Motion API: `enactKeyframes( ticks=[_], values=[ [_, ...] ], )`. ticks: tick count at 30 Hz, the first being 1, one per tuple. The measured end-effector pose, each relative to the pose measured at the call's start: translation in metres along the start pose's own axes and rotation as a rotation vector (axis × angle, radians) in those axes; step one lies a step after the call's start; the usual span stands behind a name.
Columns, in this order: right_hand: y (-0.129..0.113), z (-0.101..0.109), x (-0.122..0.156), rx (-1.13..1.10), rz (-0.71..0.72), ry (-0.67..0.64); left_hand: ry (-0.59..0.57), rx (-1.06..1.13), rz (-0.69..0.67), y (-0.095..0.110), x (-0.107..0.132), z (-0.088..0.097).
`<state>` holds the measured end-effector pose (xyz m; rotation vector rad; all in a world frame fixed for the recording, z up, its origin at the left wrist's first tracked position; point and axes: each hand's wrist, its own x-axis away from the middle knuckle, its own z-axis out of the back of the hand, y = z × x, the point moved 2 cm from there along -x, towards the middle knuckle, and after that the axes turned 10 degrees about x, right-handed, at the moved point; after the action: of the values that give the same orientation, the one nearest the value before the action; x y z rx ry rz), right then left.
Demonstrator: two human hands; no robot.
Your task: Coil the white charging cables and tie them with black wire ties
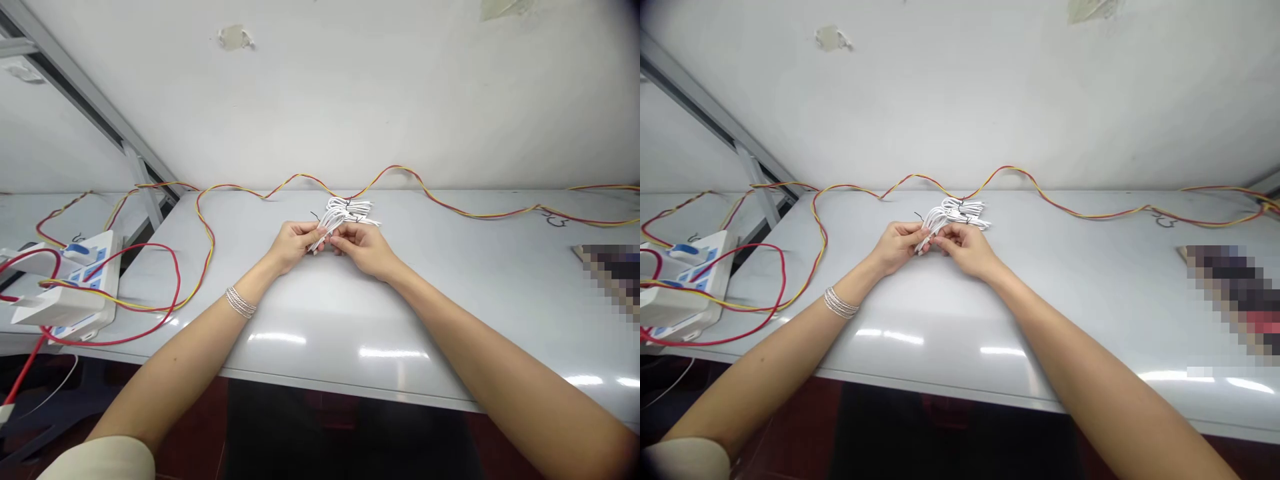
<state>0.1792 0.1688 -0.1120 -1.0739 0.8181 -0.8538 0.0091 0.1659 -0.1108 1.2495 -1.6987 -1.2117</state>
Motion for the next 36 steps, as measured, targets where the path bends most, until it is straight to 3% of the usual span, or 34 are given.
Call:
enactKeyframes(
  ticks=[7,14,27,36],
  values=[
    [0.001,-0.001,0.000,0.012,-0.008,0.023,0.051,-0.215,-0.185,-0.002,0.001,-0.003],
    [0.005,-0.004,-0.001,0.065,0.005,0.030,0.064,-0.506,-0.500,0.004,0.004,-0.012],
    [0.000,-0.005,-0.001,0.093,-0.026,0.056,-0.012,-0.616,-0.512,0.000,0.006,-0.014],
    [0.002,-0.003,-0.004,0.057,-0.100,0.062,-0.044,-0.807,-0.614,-0.001,0.007,-0.012]
  ],
)
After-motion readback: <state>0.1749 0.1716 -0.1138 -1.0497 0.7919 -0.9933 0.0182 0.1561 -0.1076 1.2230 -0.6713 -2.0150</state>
